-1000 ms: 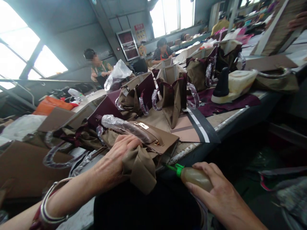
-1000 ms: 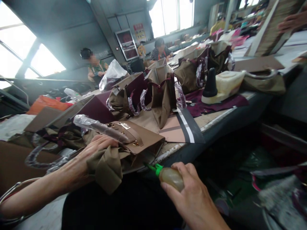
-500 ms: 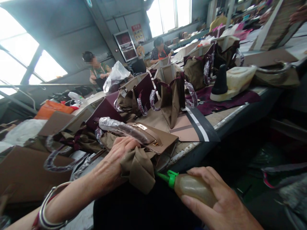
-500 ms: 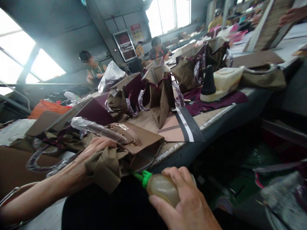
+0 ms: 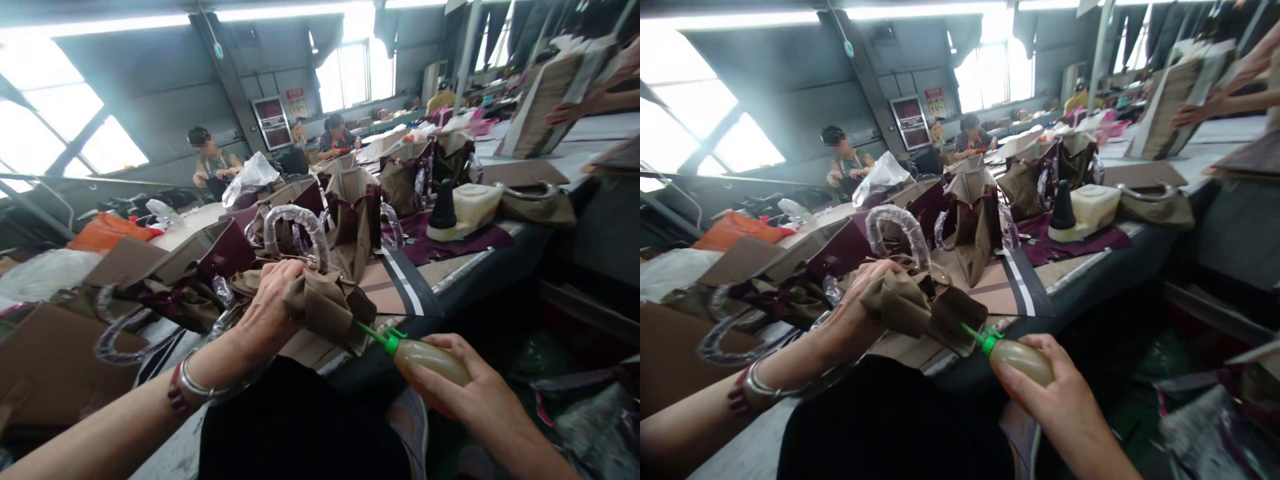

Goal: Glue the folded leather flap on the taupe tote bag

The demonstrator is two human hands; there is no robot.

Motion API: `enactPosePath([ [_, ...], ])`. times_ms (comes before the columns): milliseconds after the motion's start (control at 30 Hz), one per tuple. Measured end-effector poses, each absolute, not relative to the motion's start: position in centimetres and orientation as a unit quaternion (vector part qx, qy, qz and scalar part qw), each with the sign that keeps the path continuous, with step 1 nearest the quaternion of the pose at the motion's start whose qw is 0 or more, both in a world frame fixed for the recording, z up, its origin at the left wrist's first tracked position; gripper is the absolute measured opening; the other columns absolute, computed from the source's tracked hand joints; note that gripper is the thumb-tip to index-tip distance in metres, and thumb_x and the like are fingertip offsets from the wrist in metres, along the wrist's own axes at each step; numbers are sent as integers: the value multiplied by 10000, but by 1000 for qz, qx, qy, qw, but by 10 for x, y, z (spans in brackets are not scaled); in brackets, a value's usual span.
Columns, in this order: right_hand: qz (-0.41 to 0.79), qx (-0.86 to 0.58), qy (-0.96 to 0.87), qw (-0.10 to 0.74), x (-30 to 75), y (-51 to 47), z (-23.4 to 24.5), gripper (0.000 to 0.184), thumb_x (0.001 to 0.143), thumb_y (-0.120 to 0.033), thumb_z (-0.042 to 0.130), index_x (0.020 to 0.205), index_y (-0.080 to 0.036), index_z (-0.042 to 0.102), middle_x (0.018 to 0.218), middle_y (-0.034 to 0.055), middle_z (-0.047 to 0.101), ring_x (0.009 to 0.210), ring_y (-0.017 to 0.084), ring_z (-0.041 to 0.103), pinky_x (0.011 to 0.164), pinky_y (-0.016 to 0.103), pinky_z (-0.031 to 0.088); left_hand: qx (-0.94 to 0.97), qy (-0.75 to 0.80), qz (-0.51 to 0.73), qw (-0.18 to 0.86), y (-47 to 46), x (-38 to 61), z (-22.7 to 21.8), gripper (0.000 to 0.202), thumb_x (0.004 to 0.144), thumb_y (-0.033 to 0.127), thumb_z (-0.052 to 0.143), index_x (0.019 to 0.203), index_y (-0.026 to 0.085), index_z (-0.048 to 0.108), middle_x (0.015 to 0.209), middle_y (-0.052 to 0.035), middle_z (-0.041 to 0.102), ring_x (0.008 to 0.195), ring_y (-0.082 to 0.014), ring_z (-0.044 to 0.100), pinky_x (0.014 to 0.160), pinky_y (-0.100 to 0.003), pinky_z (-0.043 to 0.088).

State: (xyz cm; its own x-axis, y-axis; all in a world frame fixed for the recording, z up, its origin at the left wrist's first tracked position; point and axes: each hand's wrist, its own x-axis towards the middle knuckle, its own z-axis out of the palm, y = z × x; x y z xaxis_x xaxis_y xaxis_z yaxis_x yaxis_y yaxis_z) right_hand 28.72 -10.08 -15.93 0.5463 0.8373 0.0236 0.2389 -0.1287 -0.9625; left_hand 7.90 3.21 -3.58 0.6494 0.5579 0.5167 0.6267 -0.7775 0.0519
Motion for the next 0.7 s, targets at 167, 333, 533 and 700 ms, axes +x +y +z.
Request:
enactPosePath([
  [167,274,-710,-421,493,307,-91,-153,504,577,-614,600,880,-211,590,813,37,658,702,220,629,620,301,500,-890,-302,-324,105,41,91,-46,109,724,175,569,795,176,487,790,-33,568,802,-191,532,753,-346,414],
  [333,273,-716,-450,459,319,-81,-156,551,601,-624,590,951,-199,577,939,69,660,796,235,640,691,315,508,-871,-288,-378,125,45,94,-55,74,761,167,502,822,183,462,800,-26,550,784,-180,512,767,-336,378],
  [533,239,-725,-424,488,319,-72,-150,557,528,-630,588,881,-198,596,890,78,664,759,251,635,673,342,498,-858,-253,-424,144,52,104,-56,50,778,176,488,804,190,447,760,-2,518,749,-169,486,742,-319,347],
  [700,243,-731,-420,480,321,-67,-152,549,523,-623,574,876,-202,593,914,81,652,795,256,628,698,354,494,-881,-206,-410,116,54,107,-66,61,800,212,496,824,192,444,769,3,514,757,-162,494,764,-321,355],
])
